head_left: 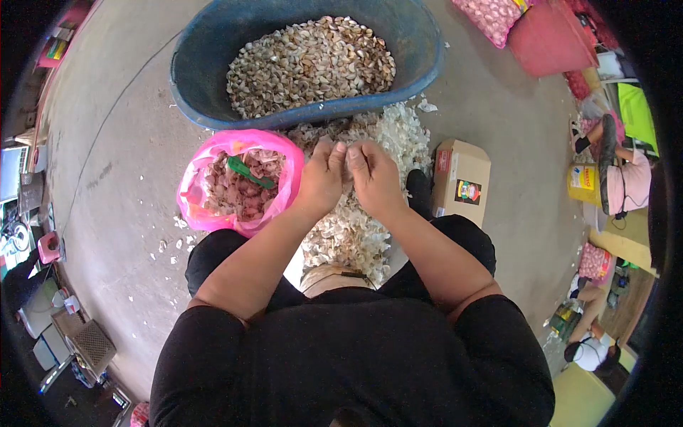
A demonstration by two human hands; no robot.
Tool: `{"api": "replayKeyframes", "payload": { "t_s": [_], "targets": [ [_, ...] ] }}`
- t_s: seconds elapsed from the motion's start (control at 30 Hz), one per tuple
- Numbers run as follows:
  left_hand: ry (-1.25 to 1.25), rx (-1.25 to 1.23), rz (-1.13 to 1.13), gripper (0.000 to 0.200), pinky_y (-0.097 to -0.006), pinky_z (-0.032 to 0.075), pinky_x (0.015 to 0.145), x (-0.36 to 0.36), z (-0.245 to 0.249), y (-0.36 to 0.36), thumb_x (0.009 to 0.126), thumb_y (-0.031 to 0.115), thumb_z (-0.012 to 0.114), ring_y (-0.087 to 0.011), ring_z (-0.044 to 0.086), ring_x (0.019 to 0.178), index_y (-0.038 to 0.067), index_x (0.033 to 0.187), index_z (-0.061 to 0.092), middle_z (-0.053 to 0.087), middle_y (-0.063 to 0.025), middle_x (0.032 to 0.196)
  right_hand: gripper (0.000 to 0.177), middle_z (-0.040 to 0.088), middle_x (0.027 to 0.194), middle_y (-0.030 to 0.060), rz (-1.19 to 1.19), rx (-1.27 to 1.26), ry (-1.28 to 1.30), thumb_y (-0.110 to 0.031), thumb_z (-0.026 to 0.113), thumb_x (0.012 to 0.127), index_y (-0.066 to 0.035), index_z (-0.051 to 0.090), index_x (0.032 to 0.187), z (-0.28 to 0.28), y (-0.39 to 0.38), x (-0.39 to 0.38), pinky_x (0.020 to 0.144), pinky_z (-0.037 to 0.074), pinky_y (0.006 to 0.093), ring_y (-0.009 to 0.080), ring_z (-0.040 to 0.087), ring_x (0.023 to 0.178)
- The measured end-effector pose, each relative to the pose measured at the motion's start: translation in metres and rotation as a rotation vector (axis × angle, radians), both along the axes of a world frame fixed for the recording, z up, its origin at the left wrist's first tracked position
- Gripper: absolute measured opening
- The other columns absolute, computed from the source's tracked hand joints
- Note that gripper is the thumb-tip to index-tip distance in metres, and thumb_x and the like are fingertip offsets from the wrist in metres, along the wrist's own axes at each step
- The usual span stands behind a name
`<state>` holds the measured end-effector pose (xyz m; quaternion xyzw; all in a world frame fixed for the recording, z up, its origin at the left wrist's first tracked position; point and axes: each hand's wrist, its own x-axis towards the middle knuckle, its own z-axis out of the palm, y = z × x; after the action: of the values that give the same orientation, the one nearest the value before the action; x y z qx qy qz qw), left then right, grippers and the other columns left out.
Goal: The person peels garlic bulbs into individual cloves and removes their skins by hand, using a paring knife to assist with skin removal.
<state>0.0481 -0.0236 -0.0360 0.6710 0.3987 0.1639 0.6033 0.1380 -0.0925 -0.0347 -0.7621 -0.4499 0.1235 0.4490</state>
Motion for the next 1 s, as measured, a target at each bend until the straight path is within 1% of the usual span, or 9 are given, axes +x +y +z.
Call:
{"api": "replayKeyframes", "payload": {
  "t_s": [0.03, 0.13, 0.23, 0.27, 0.37, 0.57, 0.73, 0.87, 1.0],
  "targets": [
    [-0.016, 0.070, -0.003, 0.039, -0.0247, 0.043, 0.046, 0.000, 0.000, -0.001, 0.089, 0.039, 0.035, -0.0127, 0.052, 0.054, 0.002, 0.094, 0.045, 0.052, -0.0070, 0.069, 0.024, 0.053, 0.061, 0.0121, -0.001, -0.059, 0.062, -0.026, 0.045, 0.086, -0.002, 0.050, 0.082, 0.003, 0.000, -0.005, 0.051, 0.041, 0.0349, 0.0253, 0.053, 0.055],
    [-0.155, -0.282, 0.016, 0.035, -0.0231, 0.040, 0.041, 0.000, 0.011, 0.000, 0.089, 0.038, 0.036, -0.0109, 0.047, 0.048, 0.003, 0.090, 0.045, 0.049, -0.0042, 0.063, 0.029, 0.053, 0.059, 0.0123, 0.001, -0.031, 0.282, -0.031, 0.044, 0.086, -0.003, 0.051, 0.082, 0.014, 0.001, -0.003, 0.051, 0.040, 0.0369, 0.0277, 0.053, 0.053],
    [-0.121, -0.538, 0.087, 0.033, -0.0249, 0.040, 0.047, 0.000, 0.035, 0.008, 0.091, 0.033, 0.034, -0.0089, 0.044, 0.056, 0.002, 0.092, 0.046, 0.047, -0.0025, 0.065, 0.034, 0.053, 0.057, 0.0140, -0.036, -0.023, 0.386, -0.036, 0.044, 0.085, -0.003, 0.050, 0.083, 0.015, 0.003, 0.002, 0.051, 0.040, 0.0392, 0.0313, 0.054, 0.054],
    [-0.088, -0.500, 0.121, 0.034, -0.0234, 0.042, 0.051, 0.000, 0.031, 0.007, 0.091, 0.033, 0.033, -0.0088, 0.046, 0.059, 0.002, 0.094, 0.046, 0.049, -0.0031, 0.068, 0.035, 0.052, 0.057, 0.0147, -0.054, -0.042, 0.399, -0.038, 0.043, 0.085, -0.003, 0.049, 0.083, 0.015, 0.003, 0.002, 0.051, 0.040, 0.0399, 0.0326, 0.054, 0.054],
    [-0.161, -0.452, 0.208, 0.035, -0.0213, 0.035, 0.039, 0.005, 0.013, 0.000, 0.089, 0.036, 0.036, -0.0079, 0.042, 0.047, 0.003, 0.092, 0.047, 0.046, -0.0016, 0.060, 0.038, 0.053, 0.059, 0.0172, -0.015, -0.128, 0.217, -0.041, 0.041, 0.085, -0.003, 0.047, 0.082, 0.012, 0.001, -0.001, 0.051, 0.040, 0.0412, 0.0368, 0.054, 0.057],
    [-0.049, -0.067, 0.152, 0.044, -0.0318, 0.043, 0.062, 0.004, -0.002, -0.008, 0.090, 0.038, 0.031, -0.0195, 0.054, 0.067, -0.003, 0.089, 0.049, 0.056, -0.0137, 0.073, 0.036, 0.053, 0.060, 0.0194, 0.056, -0.114, 0.179, -0.039, 0.041, 0.085, -0.003, 0.043, 0.082, 0.011, 0.000, -0.007, 0.050, 0.040, 0.0443, 0.0395, 0.053, 0.058],
    [0.000, 0.115, 0.172, 0.036, -0.0311, 0.043, 0.056, 0.006, 0.006, -0.005, 0.090, 0.028, 0.036, -0.0175, 0.053, 0.062, -0.003, 0.081, 0.052, 0.055, -0.0107, 0.064, 0.026, 0.048, 0.059, 0.0142, 0.007, -0.081, 0.237, -0.027, 0.045, 0.086, -0.003, 0.044, 0.078, 0.014, 0.000, -0.011, 0.049, 0.038, 0.0331, 0.0257, 0.048, 0.051],
    [-0.092, -0.098, 0.210, 0.029, -0.0274, 0.041, 0.049, 0.006, 0.018, -0.003, 0.088, 0.021, 0.039, -0.0123, 0.049, 0.055, -0.003, 0.079, 0.052, 0.050, -0.0062, 0.060, 0.020, 0.045, 0.055, 0.0100, -0.021, 0.005, 0.362, -0.020, 0.045, 0.087, -0.003, 0.043, 0.078, 0.008, 0.002, -0.012, 0.047, 0.036, 0.0299, 0.0168, 0.043, 0.049],
    [-0.120, -0.035, 0.209, 0.029, -0.0264, 0.040, 0.046, 0.009, 0.015, -0.001, 0.088, 0.021, 0.039, -0.0108, 0.048, 0.052, -0.002, 0.079, 0.052, 0.049, -0.0054, 0.058, 0.019, 0.044, 0.054, 0.0092, -0.022, -0.021, 0.306, -0.019, 0.044, 0.087, -0.003, 0.042, 0.077, 0.006, 0.004, -0.010, 0.047, 0.036, 0.0300, 0.0157, 0.042, 0.048]
  ]
}}
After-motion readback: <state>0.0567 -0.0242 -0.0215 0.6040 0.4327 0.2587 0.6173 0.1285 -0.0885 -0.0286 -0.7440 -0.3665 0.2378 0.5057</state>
